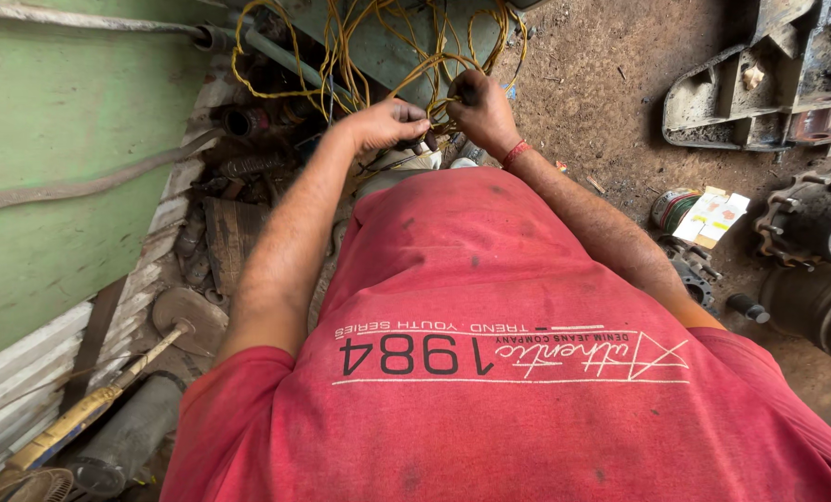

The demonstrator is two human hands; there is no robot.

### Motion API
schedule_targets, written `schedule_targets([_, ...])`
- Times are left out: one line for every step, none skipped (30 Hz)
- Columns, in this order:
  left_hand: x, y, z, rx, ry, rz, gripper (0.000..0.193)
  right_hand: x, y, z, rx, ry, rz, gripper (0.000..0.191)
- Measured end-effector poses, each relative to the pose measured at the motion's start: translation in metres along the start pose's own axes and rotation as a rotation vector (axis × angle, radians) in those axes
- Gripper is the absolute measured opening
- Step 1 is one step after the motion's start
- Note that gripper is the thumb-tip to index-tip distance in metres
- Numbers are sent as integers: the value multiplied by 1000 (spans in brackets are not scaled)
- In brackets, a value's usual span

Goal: The person retrieves a roll of black electrical tape from a bucket and walks to a workbench. They then use the tape to wrap and secure a bundle of yellow electrical wires, repeatedly winding the tape around the cable connections.

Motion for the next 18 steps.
schedule_targets([6, 2, -5, -9, 27, 81, 31, -1, -1, 3, -19, -10, 8, 13])
schedule_targets([3, 4, -5, -57, 82, 61, 30, -1, -1, 4, -20, -38, 17, 13])
schedule_targets([1, 7, -5, -107, 137, 42, 29, -1, -2, 4, -20, -66, 27, 12])
schedule_targets([1, 9, -3, -158, 191, 24, 28, -1, -2, 4, -21, -96, 36, 12])
schedule_targets([3, 10, -3, -172, 195, 17, 29, -3, -3, 5, -37, -62, 23, 12])
schedule_targets([6, 10, -2, -188, 200, 13, 29, -4, -3, 6, -50, -29, 9, 12])
schedule_targets([11, 9, 0, -205, 206, 12, 30, -5, -3, 6, -60, 6, -5, 12])
schedule_targets([18, 7, 3, -241, 242, 72, 29, -5, -3, 9, -103, 32, -20, 12])
schedule_targets([24, 5, 6, -276, 277, 132, 30, -6, -3, 12, -147, 57, -34, 13])
schedule_targets([32, 3, 10, -312, 314, 194, 31, -6, -2, 16, -189, 83, -48, 13])
schedule_targets([31, 0, 12, -319, 274, 192, 33, -7, -2, 17, -210, 124, -56, 13])
schedule_targets([31, -3, 16, -325, 236, 189, 35, -9, -2, 18, -230, 164, -62, 13])
schedule_targets([31, -6, 19, -331, 198, 185, 37, -12, -1, 20, -251, 203, -68, 13])
schedule_targets([26, -9, 18, -276, 238, 142, 36, -12, -2, 20, -261, 129, -16, 13])
schedule_targets([22, -9, 18, -223, 278, 98, 36, -14, -3, 20, -270, 53, 37, 14])
schedule_targets([15, -7, 17, -173, 317, 53, 36, -15, -3, 22, -280, -26, 89, 16])
schedule_targets([10, -4, 16, -134, 262, 33, 35, -13, -4, 19, -248, -39, 168, 18])
schedule_targets([7, 0, 15, -96, 210, 13, 34, -9, -3, 16, -215, -53, 249, 22])
Point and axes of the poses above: each hand's wrist, its own y-axis away from the middle knuckle, its own x-axis out of the palm, z = x × y, the point moved 9 cm from there along -y, towards the middle knuckle, and after that the axes turned 8 degrees about -x, right-handed, at the moved point
